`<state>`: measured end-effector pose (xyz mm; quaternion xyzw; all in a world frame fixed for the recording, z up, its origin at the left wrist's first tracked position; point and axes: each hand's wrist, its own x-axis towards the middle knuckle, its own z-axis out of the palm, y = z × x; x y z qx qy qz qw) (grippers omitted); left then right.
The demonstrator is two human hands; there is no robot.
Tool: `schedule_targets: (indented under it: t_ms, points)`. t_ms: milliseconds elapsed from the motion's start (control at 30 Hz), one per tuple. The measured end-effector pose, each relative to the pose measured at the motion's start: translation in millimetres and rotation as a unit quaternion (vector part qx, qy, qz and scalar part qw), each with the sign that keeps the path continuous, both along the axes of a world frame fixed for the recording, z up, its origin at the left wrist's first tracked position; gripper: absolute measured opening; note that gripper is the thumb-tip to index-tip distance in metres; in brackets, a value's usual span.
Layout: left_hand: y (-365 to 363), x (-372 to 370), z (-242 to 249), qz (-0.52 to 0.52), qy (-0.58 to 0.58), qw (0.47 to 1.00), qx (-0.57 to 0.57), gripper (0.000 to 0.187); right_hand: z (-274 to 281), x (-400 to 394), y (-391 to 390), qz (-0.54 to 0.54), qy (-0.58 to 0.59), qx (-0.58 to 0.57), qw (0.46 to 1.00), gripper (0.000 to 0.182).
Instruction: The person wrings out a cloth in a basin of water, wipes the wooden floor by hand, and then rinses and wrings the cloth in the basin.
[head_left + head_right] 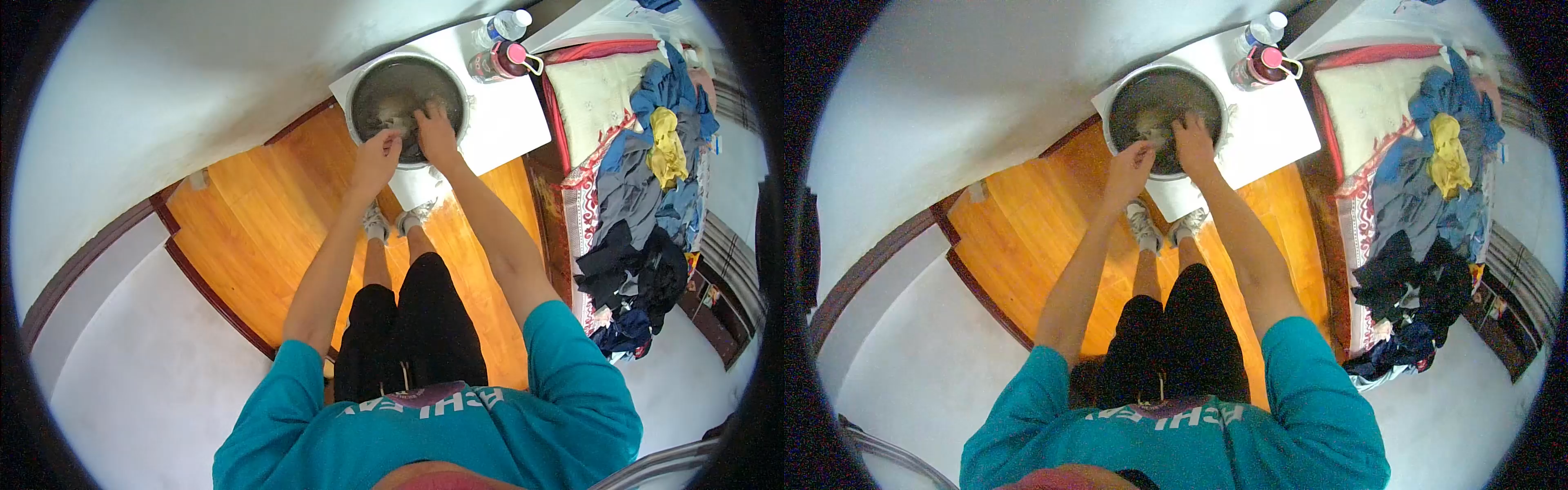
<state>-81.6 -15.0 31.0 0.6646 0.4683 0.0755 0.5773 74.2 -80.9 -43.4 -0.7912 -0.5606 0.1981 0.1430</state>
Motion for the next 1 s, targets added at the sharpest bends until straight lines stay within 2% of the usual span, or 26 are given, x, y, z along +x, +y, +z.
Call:
schedule_targets:
  t_ms: [33, 67, 100, 133, 167, 200, 233, 267, 300, 333, 367, 400, 433, 500, 567, 633, 667, 767, 833, 900, 967, 1000]
  points:
    - [-0.9, -0.4, -4.1, 0.014, -0.016, 1.0, -0.003, 0.033, -3.8, -3.4, -0.5, 0.022, -0.077, 0.037, 0.996, 0.031]
    - [-2.2, -1.1, -13.5, 0.013, -0.015, 1.0, -0.005, 0.033, -7.2, -4.1, -0.6, 0.037, -0.061, 0.039, 0.997, 0.031]
    - [-4.0, -1.9, -31.8, 0.056, -0.026, 0.998, 0.013, 0.034, -9.5, -1.3, 4.7, 0.038, -0.061, 0.038, 0.997, 0.031]
    - [-6.3, -2.6, -48.9, 0.101, -0.035, 0.994, 0.029, 0.035, -12.8, 3.4, 11.8, -0.002, 0.045, 0.056, 0.997, 0.031]
    - [-6.4, -0.6, -64.3, 0.104, -0.034, 0.994, 0.025, 0.035, -12.8, 6.3, 14.4, -0.043, 0.15, 0.07, 0.985, 0.03]
    - [-4.2, 4.3, -78.8, 0.157, -0.032, 0.987, -0.024, 0.038, 5.6, 4.7, 16.4, -0.041, 0.149, 0.066, 0.986, 0.03]
    - [-5.1, 8.9, -85.8, 0.207, -0.031, 0.975, -0.074, 0.042, 40.0, -1.1, 20.2, -0.099, 0.221, 0.102, 0.965, 0.029]
    - [4.4, 21.5, -38.1, 0.233, -0.025, 0.953, -0.192, 0.054, 60.9, -7.4, 20.4, -0.158, 0.29, 0.137, 0.934, 0.029]
    - [10.6, 29.4, -20.9, 0.232, -0.027, 0.952, -0.197, 0.054, 63.1, -12.5, 16.5, -0.16, 0.286, 0.133, 0.936, 0.029]
    - [15.0, 33.3, -11.3, 0.274, -0.108, 0.901, -0.32, 0.052, 63.3, -17.7, 12.7, -0.186, 0.345, 0.165, 0.905, 0.028]
    - [16.8, 35.6, -6.5, 0.308, -0.186, 0.826, -0.434, 0.051, 64.7, -21.8, 8.2, -0.211, 0.401, 0.197, 0.869, 0.028]
    - [20.3, 35.0, -26.1, 0.289, -0.188, 0.826, -0.447, 0.043, 77.3, -25.8, 6.2, -0.213, 0.423, 0.183, 0.862, 0.028]
    - [19.3, 38.3, -27.6, 0.286, -0.19, 0.824, -0.45, 0.043, 78.0, -30.3, 2.0, -0.21, 0.475, 0.181, 0.835, 0.025]
    - [18.4, 41.7, -30.5, 0.29, -0.158, 0.86, -0.389, 0.039, 77.0, -32.2, -0.2, -0.125, 0.243, 0.23, 0.934, 0.024]
    - [13.7, 45.4, -36.5, 0.324, -0.152, 0.86, -0.364, 0.036, 71.6, -47.5, 3.5, -0.157, 0.248, 0.246, 0.924, 0.023]
    - [11.0, 45.3, -49.7, 0.307, -0.233, 0.86, -0.333, 0.039, 66.7, -56.8, 7.8, -0.197, 0.195, 0.199, 0.94, 0.028]
    - [11.1, 46.4, -57.7, 0.305, -0.233, 0.861, -0.333, 0.039, 63.2, -57.5, 10.2, -0.206, 0.158, 0.192, 0.947, 0.025]
    - [15.7, 55.2, -52.3, 0.319, -0.178, 0.862, -0.351, 0.039, 53.1, -49.0, 19.7, -0.224, 0.185, 0.23, 0.929, 0.024]
    - [19.4, 65.4, -51.2, 0.349, -0.115, 0.867, -0.336, 0.036, 54.1, -41.1, 25.2, -0.226, 0.209, 0.193, 0.932, 0.024]
    - [23.2, 72.2, -51.5, 0.347, -0.11, 0.866, -0.343, 0.034, 56.0, -33.2, 28.5, -0.224, 0.231, 0.156, 0.934, 0.025]
    - [25.3, 76.2, -52.7, 0.347, -0.105, 0.866, -0.345, 0.032, 55.6, -29.1, 32.3, -0.222, 0.198, 0.132, 0.946, 0.03]
    - [25.7, 78.4, -53.1, 0.344, -0.139, 0.861, -0.348, 0.031, 52.0, -27.7, 33.8, -0.222, 0.199, 0.131, 0.945, 0.03]
